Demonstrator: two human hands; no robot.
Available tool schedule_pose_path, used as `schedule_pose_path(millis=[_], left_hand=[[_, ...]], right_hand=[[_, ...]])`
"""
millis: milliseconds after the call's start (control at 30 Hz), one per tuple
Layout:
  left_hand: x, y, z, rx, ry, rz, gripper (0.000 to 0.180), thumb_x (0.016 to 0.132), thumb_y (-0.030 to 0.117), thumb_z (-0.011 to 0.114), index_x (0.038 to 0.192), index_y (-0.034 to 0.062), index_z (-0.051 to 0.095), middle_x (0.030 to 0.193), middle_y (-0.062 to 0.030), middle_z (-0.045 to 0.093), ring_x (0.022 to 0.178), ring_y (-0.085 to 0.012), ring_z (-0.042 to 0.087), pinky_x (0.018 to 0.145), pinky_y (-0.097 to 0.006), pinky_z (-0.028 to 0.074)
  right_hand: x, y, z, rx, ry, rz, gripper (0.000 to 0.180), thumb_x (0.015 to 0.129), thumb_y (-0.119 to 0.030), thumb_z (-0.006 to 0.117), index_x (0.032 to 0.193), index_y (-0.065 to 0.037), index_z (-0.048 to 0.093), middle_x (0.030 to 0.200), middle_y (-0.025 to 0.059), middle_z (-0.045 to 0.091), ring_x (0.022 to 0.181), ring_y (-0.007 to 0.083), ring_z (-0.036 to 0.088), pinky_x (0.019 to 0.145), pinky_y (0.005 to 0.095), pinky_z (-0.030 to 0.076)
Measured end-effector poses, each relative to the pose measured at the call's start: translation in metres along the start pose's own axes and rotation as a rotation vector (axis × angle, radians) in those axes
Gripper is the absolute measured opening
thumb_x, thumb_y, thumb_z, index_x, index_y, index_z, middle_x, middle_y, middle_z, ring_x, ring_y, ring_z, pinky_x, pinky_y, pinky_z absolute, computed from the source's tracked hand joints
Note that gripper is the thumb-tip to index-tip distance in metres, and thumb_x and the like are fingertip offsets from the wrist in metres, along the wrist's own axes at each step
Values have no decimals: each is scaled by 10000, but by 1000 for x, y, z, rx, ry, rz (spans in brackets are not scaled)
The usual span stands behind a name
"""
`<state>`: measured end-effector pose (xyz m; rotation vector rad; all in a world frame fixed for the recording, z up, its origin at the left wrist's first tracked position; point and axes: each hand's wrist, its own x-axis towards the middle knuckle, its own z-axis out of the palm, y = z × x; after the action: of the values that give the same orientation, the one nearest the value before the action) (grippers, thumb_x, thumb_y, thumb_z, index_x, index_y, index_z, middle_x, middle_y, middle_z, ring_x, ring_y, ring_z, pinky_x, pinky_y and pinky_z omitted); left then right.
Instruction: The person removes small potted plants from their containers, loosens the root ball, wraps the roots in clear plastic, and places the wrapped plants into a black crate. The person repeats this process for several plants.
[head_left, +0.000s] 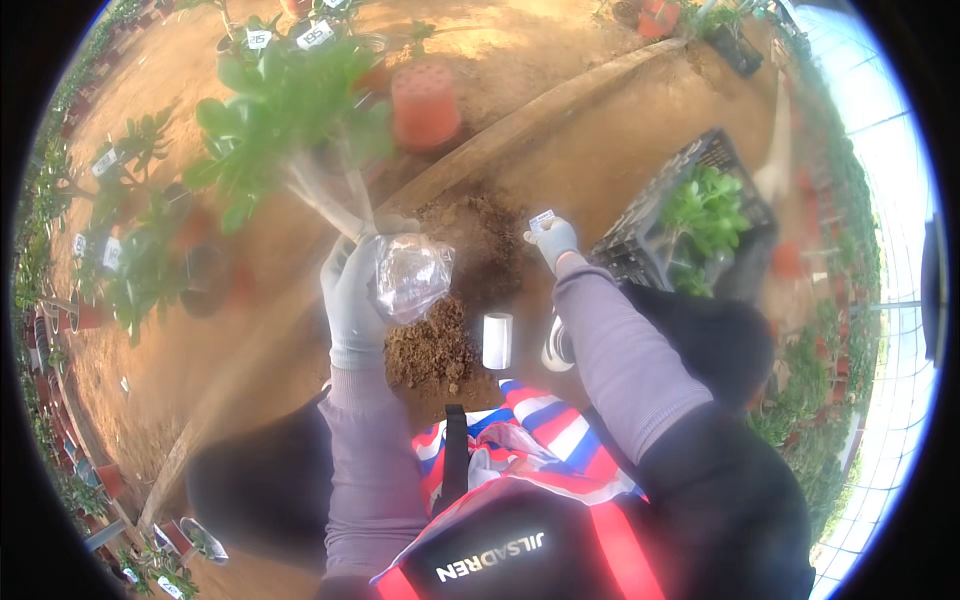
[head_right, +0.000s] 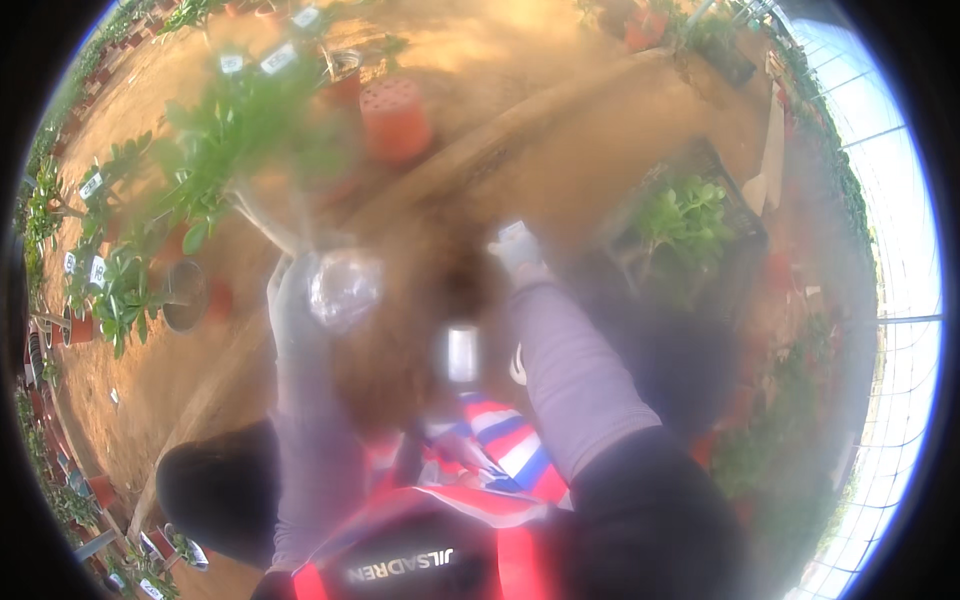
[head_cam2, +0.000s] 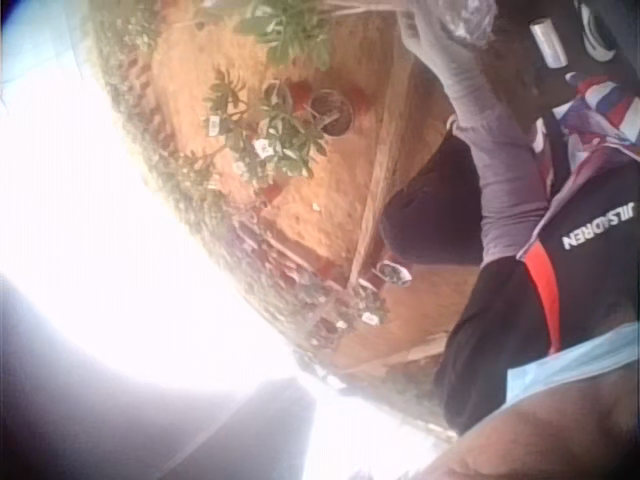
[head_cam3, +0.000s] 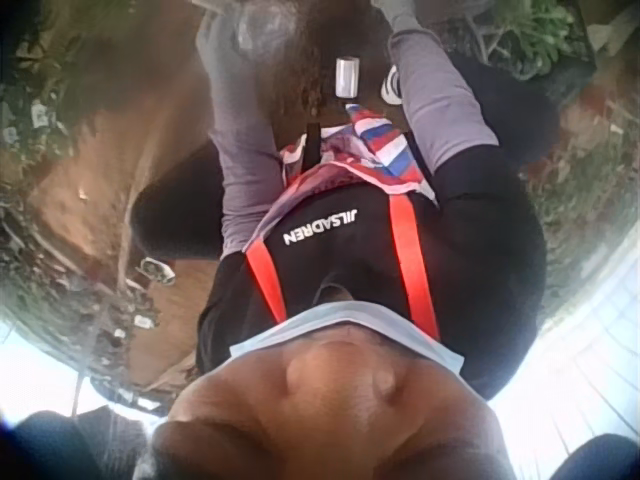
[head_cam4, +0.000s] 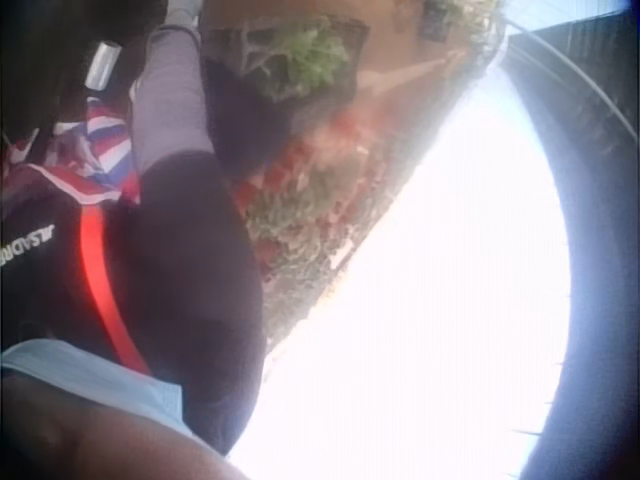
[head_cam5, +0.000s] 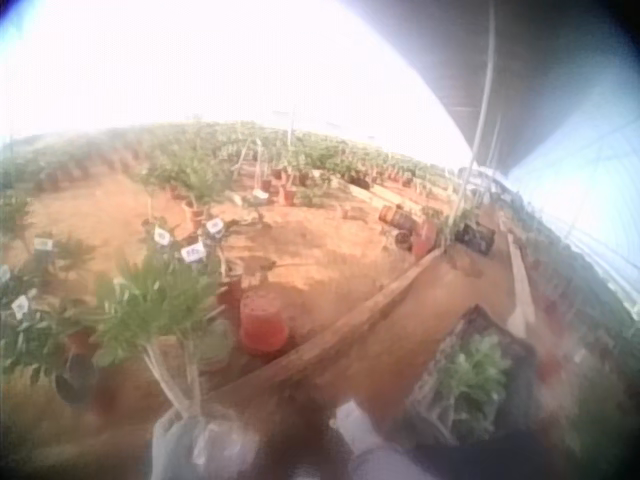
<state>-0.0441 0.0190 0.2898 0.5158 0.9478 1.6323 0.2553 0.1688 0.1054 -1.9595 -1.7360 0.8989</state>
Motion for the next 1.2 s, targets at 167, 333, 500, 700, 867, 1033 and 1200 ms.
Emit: schedule_pose_path(millis=[167,333,500,700,867,1033,1200], left_hand=[[13,-13,3,116,24,-32,379,910,201,547,1128,-100,620,1055,-182,691,895,-214,679,810,-330,547],[22,-27,8,70,7,-69,426,899,240,558,1119,-119,622,1020,-199,697,892,-220,683,819,-323,545],[27,-36,9,83,14,-135,371,910,183,573,1129,-112,623,1040,-188,695,895,-208,683,827,-314,544],[34,-44,18,65,5,-61,288,938,117,536,1106,-100,623,1057,-173,687,902,-214,694,814,-321,572],[28,-33,52,-55,-122,1,267,947,91,511,1102,-91,631,999,-147,695,885,-204,688,789,-332,582],[6,-2,83,160,-135,214,233,945,87,542,1078,-62,663,1008,-85,696,953,-119,604,902,-254,464],[-4,21,119,232,-249,348,227,942,126,562,1049,-44,667,976,-75,678,900,-155,632,764,-282,523]], right_hand=[[37,21,-8,-157,133,208,840,672,-245,867,1394,-33,493,1289,220,599,1190,336,591,993,394,480],[32,14,-2,-358,110,313,693,749,-358,784,1352,-97,564,1249,172,642,1193,337,591,984,400,482],[34,11,-22,-281,-1,297,428,828,-294,733,1190,-74,676,1057,142,723,962,323,689,874,421,529],[8,-75,-22,671,76,-128,202,917,-42,629,1099,42,652,989,89,718,856,143,664,746,303,534],[-94,-179,-39,522,208,-392,219,976,-77,579,1163,36,604,1090,116,693,964,139,641,853,299,519],[-166,-219,-105,1277,-31,-464,232,1003,-48,525,1213,43,567,1103,105,674,970,108,649,853,245,542],[-210,-238,-149,613,248,-533,169,983,-77,556,1119,8,608,1067,120,685,875,153,676,763,293,529]])
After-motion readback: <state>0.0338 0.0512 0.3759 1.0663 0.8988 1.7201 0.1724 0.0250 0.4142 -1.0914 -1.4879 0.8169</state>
